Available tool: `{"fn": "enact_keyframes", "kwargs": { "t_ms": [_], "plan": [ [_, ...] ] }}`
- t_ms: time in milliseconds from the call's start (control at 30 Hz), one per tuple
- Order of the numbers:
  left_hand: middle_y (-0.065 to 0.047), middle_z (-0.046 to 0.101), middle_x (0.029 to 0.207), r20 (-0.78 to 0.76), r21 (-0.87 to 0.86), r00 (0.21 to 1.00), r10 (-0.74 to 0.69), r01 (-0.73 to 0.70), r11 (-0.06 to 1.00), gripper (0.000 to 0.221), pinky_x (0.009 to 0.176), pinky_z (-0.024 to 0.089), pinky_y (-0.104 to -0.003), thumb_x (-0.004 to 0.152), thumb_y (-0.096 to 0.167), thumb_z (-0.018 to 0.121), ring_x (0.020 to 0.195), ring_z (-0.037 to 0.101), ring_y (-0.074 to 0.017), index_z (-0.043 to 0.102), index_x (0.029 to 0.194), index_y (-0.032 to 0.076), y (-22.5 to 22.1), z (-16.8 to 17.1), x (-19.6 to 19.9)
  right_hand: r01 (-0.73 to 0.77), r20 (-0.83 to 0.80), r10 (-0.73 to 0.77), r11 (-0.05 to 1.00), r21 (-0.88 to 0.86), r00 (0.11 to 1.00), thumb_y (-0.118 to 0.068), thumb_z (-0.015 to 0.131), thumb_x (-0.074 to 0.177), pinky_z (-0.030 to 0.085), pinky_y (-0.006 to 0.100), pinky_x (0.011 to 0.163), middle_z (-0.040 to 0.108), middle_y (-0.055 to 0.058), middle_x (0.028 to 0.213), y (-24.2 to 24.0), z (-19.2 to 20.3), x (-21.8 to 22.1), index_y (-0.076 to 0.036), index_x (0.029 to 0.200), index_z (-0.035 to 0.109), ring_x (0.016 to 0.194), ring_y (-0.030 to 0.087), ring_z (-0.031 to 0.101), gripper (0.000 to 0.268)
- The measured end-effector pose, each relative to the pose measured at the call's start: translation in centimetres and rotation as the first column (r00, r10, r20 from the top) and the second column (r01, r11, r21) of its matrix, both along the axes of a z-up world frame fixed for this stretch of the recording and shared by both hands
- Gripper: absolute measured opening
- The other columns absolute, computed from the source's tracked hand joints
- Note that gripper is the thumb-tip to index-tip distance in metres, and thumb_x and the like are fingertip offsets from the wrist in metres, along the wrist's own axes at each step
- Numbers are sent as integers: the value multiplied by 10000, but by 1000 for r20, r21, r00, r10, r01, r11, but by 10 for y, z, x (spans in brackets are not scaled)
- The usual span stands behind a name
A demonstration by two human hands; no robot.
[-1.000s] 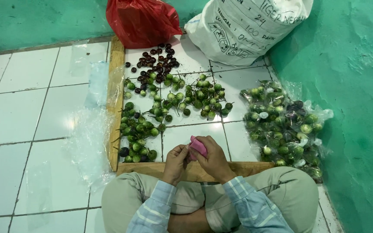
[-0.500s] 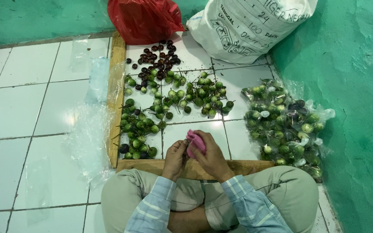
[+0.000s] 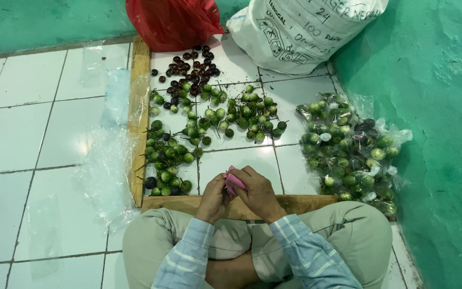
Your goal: Cleaning small green fruits with a cloth and placing them into a plastic bag
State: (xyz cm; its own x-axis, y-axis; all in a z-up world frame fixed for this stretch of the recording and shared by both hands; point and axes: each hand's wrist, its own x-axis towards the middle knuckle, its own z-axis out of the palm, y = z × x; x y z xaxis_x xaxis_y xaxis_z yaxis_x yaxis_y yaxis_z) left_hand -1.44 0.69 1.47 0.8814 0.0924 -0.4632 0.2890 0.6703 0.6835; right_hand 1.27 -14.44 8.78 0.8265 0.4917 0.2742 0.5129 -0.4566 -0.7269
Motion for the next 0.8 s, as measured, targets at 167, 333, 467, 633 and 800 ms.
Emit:
{"fn": "enact_keyframes", "kwargs": {
  "t_ms": [167, 333, 467, 633, 800],
  "plan": [
    [-81, 700, 783, 8, -48, 998, -57, 57, 997, 154, 673, 643, -324, 1015, 176, 614, 717, 736, -207, 699, 992, 51, 10, -3, -2, 55, -112, -46, 995, 79, 993, -221, 626, 986, 575, 414, 661, 662, 87, 868, 0, 5, 1, -158, 1151, 719, 765, 351, 726, 199],
    [-98, 725, 839, 36, 101, 998, -46, 43, 994, 208, 689, 642, -313, 1030, 200, 617, 766, 742, -210, 715, 1066, 21, 5, 20, -2, 298, -459, -104, 878, 373, 882, -208, 541, 1025, 568, 393, 627, 673, 119, 740, -2, 40, 7, -96, 1101, 693, 651, 296, 701, 203],
    [-95, 788, 922, 95, 580, 992, -87, 16, 815, 313, 677, 619, -301, 848, 248, 882, 806, 743, -177, 785, 1085, 68, 2, 8, 0, 488, -637, -112, 745, 454, 763, -317, 515, 1078, 511, 286, 471, 612, 62, 585, -10, -5, 19, -135, 996, 640, 491, 159, 642, 236],
    [-155, 678, 870, 227, 800, 954, -195, -68, 596, 498, 637, 558, -328, 727, 119, 905, 744, 653, -212, 702, 1156, -33, -2, 27, -10, 296, -593, -100, 924, 243, 799, -246, 754, 890, 566, 481, 827, 743, 196, 992, 2, 18, 0, -99, 1246, 670, 914, 332, 722, 395],
    [-165, 662, 873, 273, 879, 911, -310, -105, 466, 547, 632, 565, -353, 724, 104, 892, 755, 652, -250, 666, 1203, -31, -7, 33, -12, 264, -502, -200, 962, 61, 842, -271, 799, 845, 566, 459, 837, 763, 156, 1014, -3, -8, 10, -150, 1196, 717, 985, 364, 732, 380]
  ]
}}
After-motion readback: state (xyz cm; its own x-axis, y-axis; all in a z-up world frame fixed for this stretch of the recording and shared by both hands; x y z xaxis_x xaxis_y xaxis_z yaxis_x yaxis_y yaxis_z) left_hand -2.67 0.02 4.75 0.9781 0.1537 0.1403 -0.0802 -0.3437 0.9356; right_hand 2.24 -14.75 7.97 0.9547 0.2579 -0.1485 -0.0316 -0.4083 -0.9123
